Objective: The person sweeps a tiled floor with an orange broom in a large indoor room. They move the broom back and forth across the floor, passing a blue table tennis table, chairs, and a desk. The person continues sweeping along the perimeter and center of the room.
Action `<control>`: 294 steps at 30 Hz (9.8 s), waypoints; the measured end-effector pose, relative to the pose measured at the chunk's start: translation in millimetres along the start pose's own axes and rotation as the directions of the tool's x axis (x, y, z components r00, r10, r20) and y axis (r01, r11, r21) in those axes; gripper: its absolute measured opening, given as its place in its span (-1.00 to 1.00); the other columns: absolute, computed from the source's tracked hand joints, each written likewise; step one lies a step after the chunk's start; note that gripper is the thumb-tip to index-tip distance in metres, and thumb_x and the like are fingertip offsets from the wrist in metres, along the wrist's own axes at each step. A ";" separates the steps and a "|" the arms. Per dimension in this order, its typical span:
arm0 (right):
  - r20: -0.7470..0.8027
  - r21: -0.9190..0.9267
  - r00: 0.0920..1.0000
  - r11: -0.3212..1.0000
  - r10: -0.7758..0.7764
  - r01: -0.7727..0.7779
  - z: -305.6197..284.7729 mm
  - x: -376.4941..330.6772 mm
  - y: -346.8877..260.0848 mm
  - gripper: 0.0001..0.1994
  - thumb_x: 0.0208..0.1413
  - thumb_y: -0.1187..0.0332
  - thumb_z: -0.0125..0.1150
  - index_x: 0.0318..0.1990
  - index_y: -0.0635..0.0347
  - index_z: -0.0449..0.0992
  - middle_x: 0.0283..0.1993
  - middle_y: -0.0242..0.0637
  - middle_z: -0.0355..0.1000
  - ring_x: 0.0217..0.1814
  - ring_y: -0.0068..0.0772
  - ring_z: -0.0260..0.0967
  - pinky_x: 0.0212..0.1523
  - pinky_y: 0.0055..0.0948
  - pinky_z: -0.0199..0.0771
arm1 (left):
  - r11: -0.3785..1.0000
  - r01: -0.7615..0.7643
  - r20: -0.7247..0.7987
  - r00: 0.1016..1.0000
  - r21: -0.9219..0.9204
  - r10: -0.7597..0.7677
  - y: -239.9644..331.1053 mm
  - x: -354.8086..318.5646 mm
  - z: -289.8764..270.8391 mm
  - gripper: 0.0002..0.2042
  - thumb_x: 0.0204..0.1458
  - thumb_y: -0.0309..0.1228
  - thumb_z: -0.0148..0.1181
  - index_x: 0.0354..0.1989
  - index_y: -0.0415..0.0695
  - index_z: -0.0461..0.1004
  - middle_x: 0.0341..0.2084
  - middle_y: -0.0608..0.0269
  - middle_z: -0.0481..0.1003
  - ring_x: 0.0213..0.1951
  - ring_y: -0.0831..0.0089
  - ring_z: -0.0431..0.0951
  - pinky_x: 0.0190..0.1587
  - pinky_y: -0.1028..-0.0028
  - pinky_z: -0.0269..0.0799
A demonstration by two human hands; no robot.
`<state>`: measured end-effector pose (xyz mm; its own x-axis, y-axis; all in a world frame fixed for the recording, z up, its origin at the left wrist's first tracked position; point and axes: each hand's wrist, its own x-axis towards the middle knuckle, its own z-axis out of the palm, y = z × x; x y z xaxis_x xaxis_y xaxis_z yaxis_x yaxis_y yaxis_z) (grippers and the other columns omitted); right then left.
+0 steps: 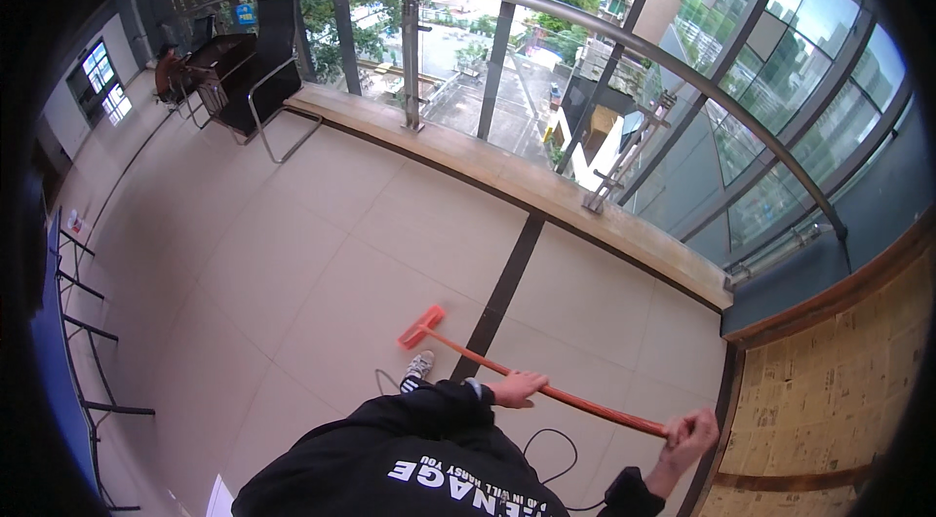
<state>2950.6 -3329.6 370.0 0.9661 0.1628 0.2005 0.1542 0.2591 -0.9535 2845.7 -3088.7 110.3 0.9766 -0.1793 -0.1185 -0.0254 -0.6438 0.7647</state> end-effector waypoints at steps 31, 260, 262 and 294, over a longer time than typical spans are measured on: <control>0.452 0.154 0.878 0.955 0.158 -0.252 80.4 40.1 60.9 -0.67 0.26 0.27 -0.13 -0.53 0.18 0.38 -0.84 -0.53 -0.03 -0.87 -0.67 -0.11 -0.81 -0.61 -0.03 | 0.980 0.113 -0.242 0.959 -0.161 -0.150 -59.2 -88.8 2.5 -0.59 -0.17 -0.38 0.21 -0.11 -0.11 0.26 -0.34 0.16 0.39 -0.19 0.16 0.41 -0.21 0.18 0.25; -0.135 0.158 0.991 0.986 -0.022 0.044 137.8 172.3 113.8 -0.63 0.13 0.26 -0.10 -0.71 0.14 0.17 -0.80 -0.46 0.04 -0.76 -0.62 -0.09 -0.64 -0.55 -0.01 | 0.998 -0.063 0.060 0.996 0.024 0.061 -121.6 196.2 -185.7 -0.30 -0.08 -0.21 0.24 0.21 -0.02 0.02 -0.05 0.08 0.24 0.09 0.09 0.20 0.09 0.08 0.06; -0.201 0.096 0.974 0.987 -0.109 0.130 125.3 169.7 87.8 -0.64 0.17 0.28 -0.14 -0.69 0.10 0.13 -0.78 -0.49 -0.03 -0.76 -0.64 -0.14 -0.63 -0.56 -0.04 | 0.986 -0.164 0.096 0.982 0.018 0.161 -91.7 219.5 -178.6 -0.34 -0.07 -0.24 0.23 0.19 -0.03 0.04 -0.07 0.08 0.26 0.07 0.11 0.23 0.08 0.11 0.09; -0.096 -0.086 0.973 0.976 -0.208 0.201 -188.4 279.5 26.1 -0.59 0.20 0.28 -0.12 -0.72 0.13 0.15 -0.80 -0.48 -0.03 -0.75 -0.62 -0.10 -0.55 -0.51 0.09 | 0.964 -0.241 0.057 0.970 0.112 0.236 98.4 504.2 20.7 -0.37 -0.22 -0.41 0.29 0.08 -0.02 0.13 -0.12 0.15 0.28 0.06 0.13 0.26 0.08 0.08 0.12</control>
<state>3263.6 -3456.6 358.7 0.9280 0.0136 0.3724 0.3621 0.2032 -0.9097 3331.2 -3257.8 112.7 0.9293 -0.3682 0.0290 -0.2835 -0.6609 0.6949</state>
